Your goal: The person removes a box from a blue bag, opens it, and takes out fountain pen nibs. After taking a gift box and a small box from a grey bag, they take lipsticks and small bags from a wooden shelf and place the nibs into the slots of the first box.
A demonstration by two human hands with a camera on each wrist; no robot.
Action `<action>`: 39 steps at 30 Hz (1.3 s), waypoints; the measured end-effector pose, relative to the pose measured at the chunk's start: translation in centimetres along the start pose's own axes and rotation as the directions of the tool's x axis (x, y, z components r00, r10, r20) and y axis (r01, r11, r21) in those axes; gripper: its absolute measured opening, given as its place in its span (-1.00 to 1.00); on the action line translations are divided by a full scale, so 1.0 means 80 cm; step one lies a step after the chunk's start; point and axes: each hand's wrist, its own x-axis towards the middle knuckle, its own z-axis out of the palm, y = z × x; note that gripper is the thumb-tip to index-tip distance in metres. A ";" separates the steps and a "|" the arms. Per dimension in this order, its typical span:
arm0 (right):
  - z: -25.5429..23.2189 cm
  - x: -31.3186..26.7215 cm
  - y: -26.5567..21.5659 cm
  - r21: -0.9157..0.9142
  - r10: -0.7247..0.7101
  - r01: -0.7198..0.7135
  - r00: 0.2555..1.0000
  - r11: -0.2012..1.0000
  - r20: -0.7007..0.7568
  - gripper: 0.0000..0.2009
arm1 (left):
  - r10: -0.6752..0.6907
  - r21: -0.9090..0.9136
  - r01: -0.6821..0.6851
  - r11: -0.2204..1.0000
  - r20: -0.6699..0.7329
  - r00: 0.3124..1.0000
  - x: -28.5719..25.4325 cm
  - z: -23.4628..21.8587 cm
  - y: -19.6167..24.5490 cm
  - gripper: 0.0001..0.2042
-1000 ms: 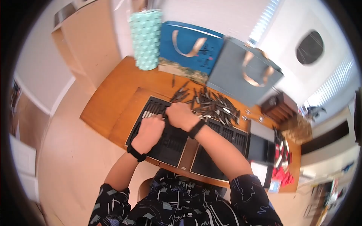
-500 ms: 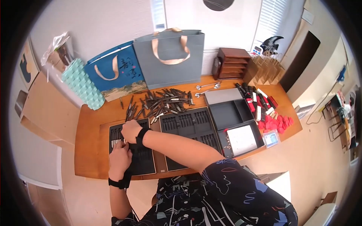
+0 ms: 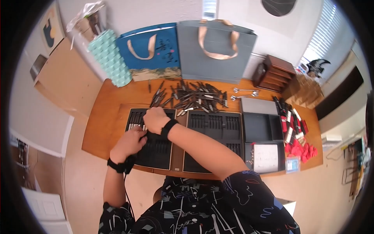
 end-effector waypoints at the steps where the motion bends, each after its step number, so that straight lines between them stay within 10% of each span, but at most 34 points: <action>1: 0.002 -0.001 0.002 0.006 -0.013 0.013 1.000 1.000 -0.019 -0.81 | -0.038 -0.017 0.040 0.999 0.138 0.990 0.014 -0.026 -0.001 -0.78; 7: -0.003 -0.004 0.011 0.007 -0.067 0.067 0.995 0.998 0.078 -0.79 | -0.054 -0.161 0.024 0.987 -0.185 0.981 0.127 -0.056 -0.024 -0.85; 18: 0.034 -0.011 0.018 -0.024 -0.041 0.041 0.999 0.999 -0.034 -0.74 | -0.220 0.272 0.126 0.954 0.349 0.911 0.289 -0.014 -0.027 -0.73; 26: 0.014 -0.018 0.022 -0.001 -0.066 0.066 0.997 0.998 -0.030 -0.60 | -0.276 -0.259 0.283 0.923 0.064 0.959 0.194 -0.088 -0.031 -0.84; 28: 0.010 -0.016 0.026 0.013 -0.081 0.082 0.997 0.997 -0.018 -0.59 | -0.167 -0.153 0.123 0.981 -0.326 0.930 0.141 -0.089 -0.033 -0.88; 31: 0.006 -0.015 0.036 0.057 -0.115 0.116 0.993 0.992 -0.024 -0.59 | -0.310 -0.169 0.266 0.949 -0.360 0.880 0.071 -0.086 -0.017 -0.85; 39: -0.029 -0.013 0.064 0.521 -0.170 0.254 0.964 0.815 -0.204 -0.60 | -0.256 -0.265 0.142 0.954 -0.469 0.845 -0.003 -0.025 0.016 -0.82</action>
